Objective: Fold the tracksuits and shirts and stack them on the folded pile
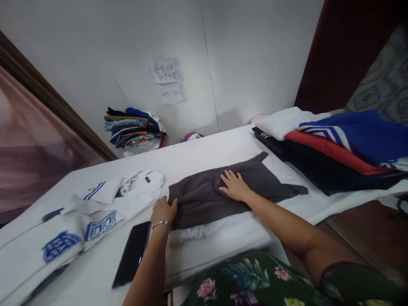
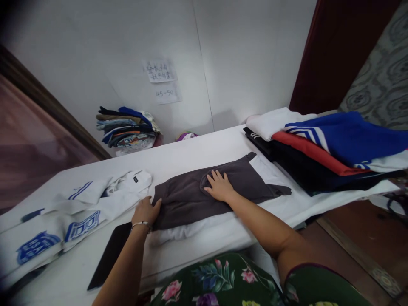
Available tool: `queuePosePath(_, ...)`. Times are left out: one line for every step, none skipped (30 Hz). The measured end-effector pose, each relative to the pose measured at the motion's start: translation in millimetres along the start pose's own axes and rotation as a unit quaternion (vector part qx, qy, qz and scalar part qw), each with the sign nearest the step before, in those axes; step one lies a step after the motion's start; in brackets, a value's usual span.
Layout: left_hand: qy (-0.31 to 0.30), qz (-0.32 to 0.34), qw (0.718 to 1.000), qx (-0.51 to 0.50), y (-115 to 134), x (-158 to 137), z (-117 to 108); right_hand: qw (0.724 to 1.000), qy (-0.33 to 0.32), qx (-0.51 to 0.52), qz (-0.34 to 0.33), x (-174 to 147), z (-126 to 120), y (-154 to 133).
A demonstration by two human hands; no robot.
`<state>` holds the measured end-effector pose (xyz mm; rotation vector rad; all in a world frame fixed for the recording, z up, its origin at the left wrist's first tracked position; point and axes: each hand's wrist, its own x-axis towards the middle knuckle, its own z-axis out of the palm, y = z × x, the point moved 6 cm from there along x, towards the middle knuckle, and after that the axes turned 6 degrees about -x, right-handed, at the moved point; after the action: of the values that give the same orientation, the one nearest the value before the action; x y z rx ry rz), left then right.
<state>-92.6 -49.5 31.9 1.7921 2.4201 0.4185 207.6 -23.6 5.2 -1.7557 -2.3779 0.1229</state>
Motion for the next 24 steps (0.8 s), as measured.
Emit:
queuePosePath(0.039, 0.037, 0.999, 0.000, 13.8, -1.9, -6.5, 1.000, -0.013, 0.000, -0.001, 0.3, 6.7, 0.3)
queuePosePath(0.070, 0.083, 0.994, -0.008, 31.6, -5.0, -11.1, 1.000, -0.020, 0.001, -0.002, 0.6, 10.7, -0.5)
queuePosePath(0.087, 0.136, 0.987, -0.023, 52.5, -9.2, -12.6, 1.000, -0.022, 0.003, -0.002, 0.9, 12.7, -2.0)
queuePosePath(0.086, 0.189, 0.977, -0.041, 75.3, -14.3, -10.2, 1.000, -0.022, 0.005, -0.002, 1.2, 12.9, -3.6)
queuePosePath(0.069, 0.237, 0.967, -0.057, 98.6, -19.9, -4.1, 1.000, -0.021, 0.008, -0.001, 1.5, 11.9, -5.1)
queuePosePath(0.039, 0.278, 0.958, -0.067, 120.8, -25.6, 5.2, 1.000, -0.021, 0.012, -0.001, 1.9, 10.3, -6.1)
queuePosePath(0.005, 0.310, 0.948, -0.069, 140.7, -31.1, 16.7, 1.000, -0.025, 0.018, -0.001, 2.5, 8.6, -6.1)
queuePosePath(-0.033, 0.334, 0.940, -0.065, 157.2, -35.9, 29.5, 0.999, -0.036, 0.028, -0.005, 3.3, 7.0, -5.1)
queuePosePath(-0.073, 0.345, 0.934, -0.057, 169.1, -39.3, 43.0, 0.998, -0.053, 0.042, -0.012, 4.2, 5.3, -2.5)
queuePosePath(-0.110, 0.348, 0.930, -0.046, 176.5, -41.4, 55.9, 0.996, -0.069, 0.058, -0.020, 4.9, 2.6, 2.4)
queuePosePath(-0.140, 0.344, 0.928, -0.035, 179.8, -42.3, 66.9, 0.994, -0.076, 0.072, -0.026, 5.5, -2.1, 10.4)
queuePosePath(-0.158, 0.337, 0.928, -0.024, 180.0, -42.1, 75.3, 0.994, -0.070, 0.080, -0.028, 5.8, -8.9, 22.1)
queuePosePath(-0.163, 0.331, 0.929, -0.015, 178.4, -41.2, 80.7, 0.996, -0.049, 0.077, -0.023, 5.5, -17.5, 37.6)
queuePosePath(-0.157, 0.330, 0.931, -0.008, 176.0, -40.3, 83.3, 0.998, -0.021, 0.064, -0.009, 4.2, -26.7, 56.6)
queuePosePath(-0.144, 0.332, 0.932, -0.004, 173.8, -39.8, 84.0, 0.999, 0.006, 0.045, 0.018, 1.5, -34.7, 78.4)
queuePosePath(-0.132, 0.333, 0.934, -0.001, 171.7, -39.5, 83.7, 0.998, 0.022, 0.025, 0.051, -2.7, -39.8, 101.1)
queuePosePath(-0.124, 0.332, 0.935, 0.000, 170.0, -39.6, 83.2, 0.996, 0.023, 0.010, 0.090, -7.9, -41.2, 123.7)
queuePosePath(-0.121, 0.331, 0.936, 0.002, 169.1, -40.1, 82.9, 0.991, 0.010, 0.005, 0.130, -14.0, -38.8, 144.7)
queuePosePath(-0.118, 0.329, 0.937, 0.005, 168.9, -40.8, 82.5, 0.987, 0.000, 0.007, 0.158, -19.9, -34.8, 161.7)
queuePosePath(-0.117, 0.326, 0.938, 0.008, 169.1, -41.6, 82.2, 0.984, -0.005, 0.018, 0.179, -25.1, -30.0, 175.1)
queuePosePath(-0.116, 0.323, 0.939, 0.011, 169.6, -42.3, 82.1, 0.981, -0.004, 0.033, 0.192, -29.0, -25.1, 184.9)
queuePosePath(-0.114, 0.320, 0.940, 0.015, 170.3, -42.9, 82.0, 0.979, 0.003, 0.049, 0.199, -31.3, -21.3, 191.8)
queuePosePath(-0.113, 0.318, 0.941, 0.017, 170.9, -43.5, 82.0, 0.977, 0.012, 0.066, 0.205, -31.9, -19.1, 197.1)
queuePosePath(-0.112, 0.317, 0.942, 0.019, 171.4, -43.9, 82.2, 0.974, 0.024, 0.080, 0.209, -31.1, -18.9, 201.7)
